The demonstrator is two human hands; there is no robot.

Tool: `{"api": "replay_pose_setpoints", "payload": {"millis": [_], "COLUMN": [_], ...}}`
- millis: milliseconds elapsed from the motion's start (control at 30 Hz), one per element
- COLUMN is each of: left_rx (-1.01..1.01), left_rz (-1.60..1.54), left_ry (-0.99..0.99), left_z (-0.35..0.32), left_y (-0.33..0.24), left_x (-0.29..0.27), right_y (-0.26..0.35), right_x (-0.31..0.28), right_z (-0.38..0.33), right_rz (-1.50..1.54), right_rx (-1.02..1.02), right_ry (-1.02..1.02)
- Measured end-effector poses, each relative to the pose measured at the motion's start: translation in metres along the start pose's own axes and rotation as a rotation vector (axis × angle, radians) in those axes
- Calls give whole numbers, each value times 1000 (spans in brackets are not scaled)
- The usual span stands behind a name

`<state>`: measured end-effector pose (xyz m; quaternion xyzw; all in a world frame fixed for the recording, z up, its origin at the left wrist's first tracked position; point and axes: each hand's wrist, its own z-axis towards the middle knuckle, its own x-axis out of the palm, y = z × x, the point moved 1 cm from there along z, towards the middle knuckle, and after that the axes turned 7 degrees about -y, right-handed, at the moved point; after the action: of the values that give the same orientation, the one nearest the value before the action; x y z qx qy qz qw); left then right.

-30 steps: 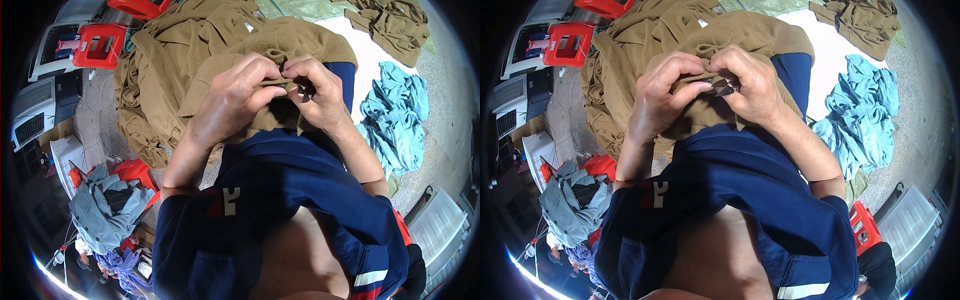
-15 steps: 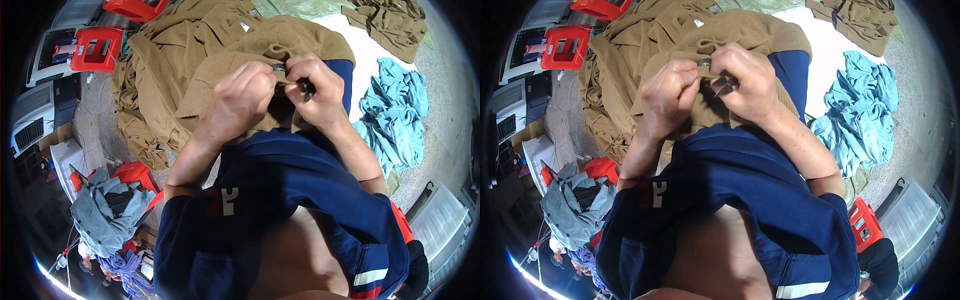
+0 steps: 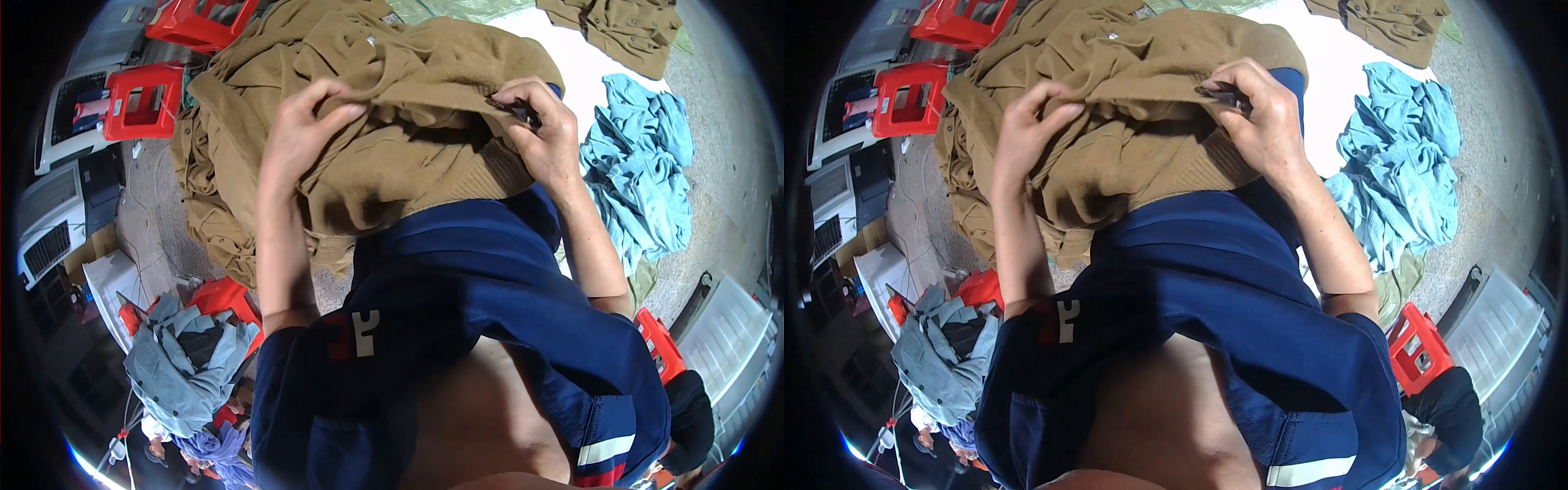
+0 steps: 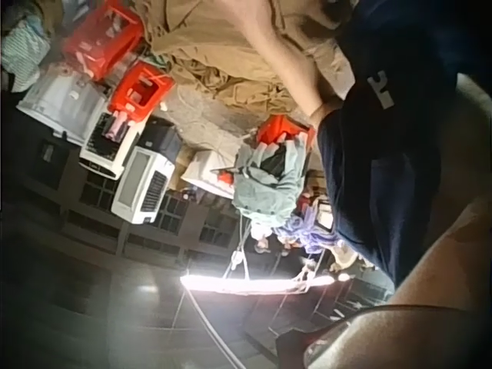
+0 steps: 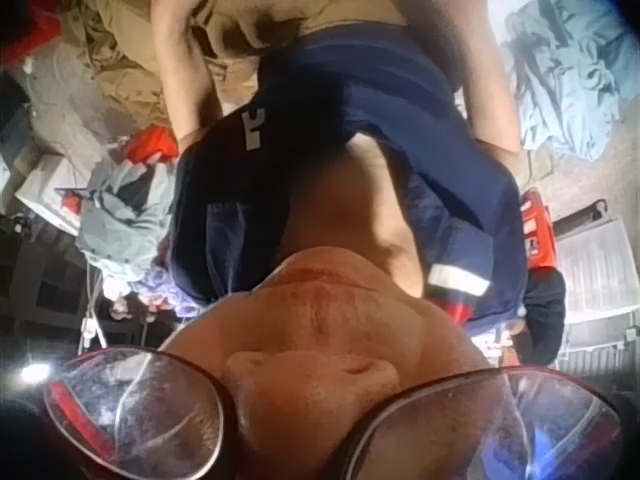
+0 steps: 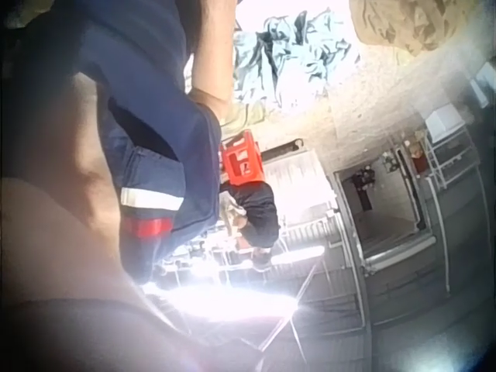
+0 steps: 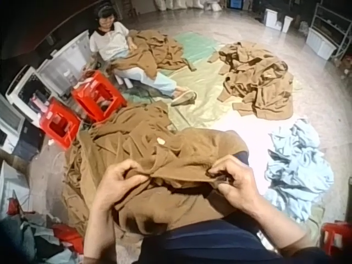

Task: The person is inspecting and buttoning up brown knitted sweaters in a textile manufacturing setting.

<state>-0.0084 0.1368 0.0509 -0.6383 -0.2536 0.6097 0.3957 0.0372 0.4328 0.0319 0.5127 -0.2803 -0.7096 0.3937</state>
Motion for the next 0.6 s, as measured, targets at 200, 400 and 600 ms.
{"api": "replay_pose_setpoints", "payload": {"millis": [200,400,600], "left_rx": [-366,-320,-110], "left_rz": [-109,-673,-606], "left_ry": [56,-67,61], "left_z": [-35,-47,-26], "left_y": [16,-25,-66], "left_x": [-39,-37,-10], "right_y": [1,18,31], "right_x": [-6,-5,2], "right_z": [-6,1,1], "right_rz": [109,204,169], "right_rx": [-346,-594,-598], "right_ry": [-201,-181,-195]}}
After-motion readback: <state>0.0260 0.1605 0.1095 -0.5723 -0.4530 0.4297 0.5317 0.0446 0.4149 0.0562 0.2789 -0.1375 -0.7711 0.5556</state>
